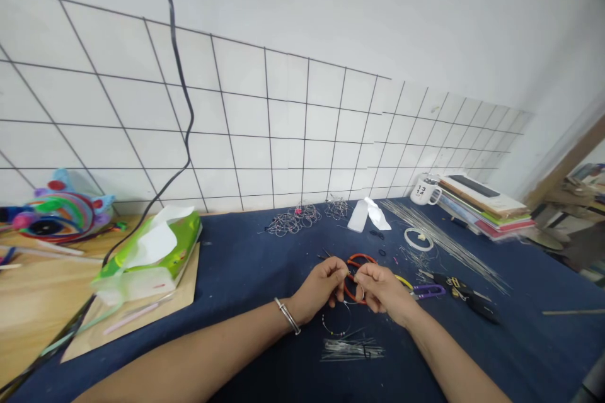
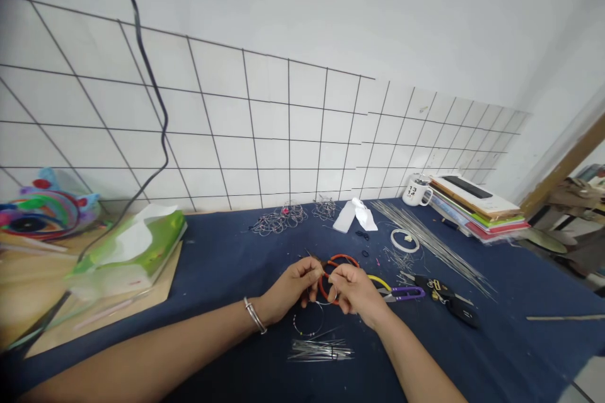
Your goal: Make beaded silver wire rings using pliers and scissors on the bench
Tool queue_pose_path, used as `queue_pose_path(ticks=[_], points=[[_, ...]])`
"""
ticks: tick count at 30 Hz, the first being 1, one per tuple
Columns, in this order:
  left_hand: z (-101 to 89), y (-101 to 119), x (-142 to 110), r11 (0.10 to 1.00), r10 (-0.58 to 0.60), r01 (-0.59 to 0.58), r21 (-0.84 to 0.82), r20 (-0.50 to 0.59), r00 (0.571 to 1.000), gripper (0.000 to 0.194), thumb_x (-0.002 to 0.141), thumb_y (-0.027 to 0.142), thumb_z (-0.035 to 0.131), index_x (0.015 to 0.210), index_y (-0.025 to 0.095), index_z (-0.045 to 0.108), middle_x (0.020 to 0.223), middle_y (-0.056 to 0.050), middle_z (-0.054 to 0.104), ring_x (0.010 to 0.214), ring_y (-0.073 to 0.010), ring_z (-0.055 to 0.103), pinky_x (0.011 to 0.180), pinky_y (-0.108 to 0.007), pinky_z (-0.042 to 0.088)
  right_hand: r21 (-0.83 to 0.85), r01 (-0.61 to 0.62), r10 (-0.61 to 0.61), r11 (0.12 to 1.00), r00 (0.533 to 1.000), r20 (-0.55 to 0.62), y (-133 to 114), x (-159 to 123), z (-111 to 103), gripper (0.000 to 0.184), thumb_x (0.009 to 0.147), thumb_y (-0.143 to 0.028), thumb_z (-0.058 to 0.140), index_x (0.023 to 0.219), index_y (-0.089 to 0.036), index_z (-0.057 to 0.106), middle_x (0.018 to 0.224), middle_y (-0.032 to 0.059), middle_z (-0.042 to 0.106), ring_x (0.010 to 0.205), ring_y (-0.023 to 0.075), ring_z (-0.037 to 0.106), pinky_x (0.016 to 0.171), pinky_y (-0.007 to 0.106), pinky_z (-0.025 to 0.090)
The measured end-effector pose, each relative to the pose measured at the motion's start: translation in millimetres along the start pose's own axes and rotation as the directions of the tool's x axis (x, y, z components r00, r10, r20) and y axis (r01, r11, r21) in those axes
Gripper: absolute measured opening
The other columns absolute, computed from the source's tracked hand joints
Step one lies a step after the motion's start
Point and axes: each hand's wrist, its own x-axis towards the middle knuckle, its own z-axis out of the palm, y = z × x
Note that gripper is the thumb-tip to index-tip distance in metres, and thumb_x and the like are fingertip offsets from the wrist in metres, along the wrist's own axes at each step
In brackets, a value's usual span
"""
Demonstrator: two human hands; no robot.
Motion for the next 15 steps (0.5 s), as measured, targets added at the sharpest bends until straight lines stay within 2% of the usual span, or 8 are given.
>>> queue_pose_path(ticks=[3,8,15], points=[[1.1,0.0,-0.1,1.000,0.024,-0.024,-0.001,-0.011,1.000,0.025,0.081,0.041,0.044,0.081,0.016,0.046,0.058,0.003,0.049,0.047,-0.0066,0.046,0.039,-0.014,0.034,0.086,-0.030,0.030,0.996,1.000,0.003,-2.9,-2.0,1.4,0.028,0.079,-0.045,0.048,0.079,-0.017,0.046,0.063,-0.0009,0.059,0.033,0.0028,0.039,0.030,0.014,0.015],[0.3,-1.7,2.4,0.999,0.047,-0.048,-0.026,-0.037,0.998,0.028,0.080,0.043,0.046,0.083,0.015,0.048,0.057,0.002,0.050,0.048,-0.0072,0.048,0.042,-0.016,0.036,0.229,0.029,-0.026,0.973,1.000,-0.013,-8.3,-4.4,0.9,0.027,0.075,-0.042,0.056,0.082,-0.016,0.050,0.066,-0.0020,0.055,0.038,0.0029,0.040,0.035,0.016,0.027],[-3.9,-4.8,5.0,0.990,0.051,-0.058,-0.131,-0.055,0.997,0.027,0.079,0.040,0.050,0.084,0.013,0.050,0.061,0.000,0.054,0.051,-0.0081,0.050,0.046,-0.018,0.039,0.260,0.058,-0.045,0.964,0.997,-0.056,-4.9,-1.0,-0.6,0.027,0.073,-0.039,0.060,0.085,-0.015,0.054,0.071,0.0005,0.056,0.043,0.0042,0.042,0.038,0.018,0.031]])
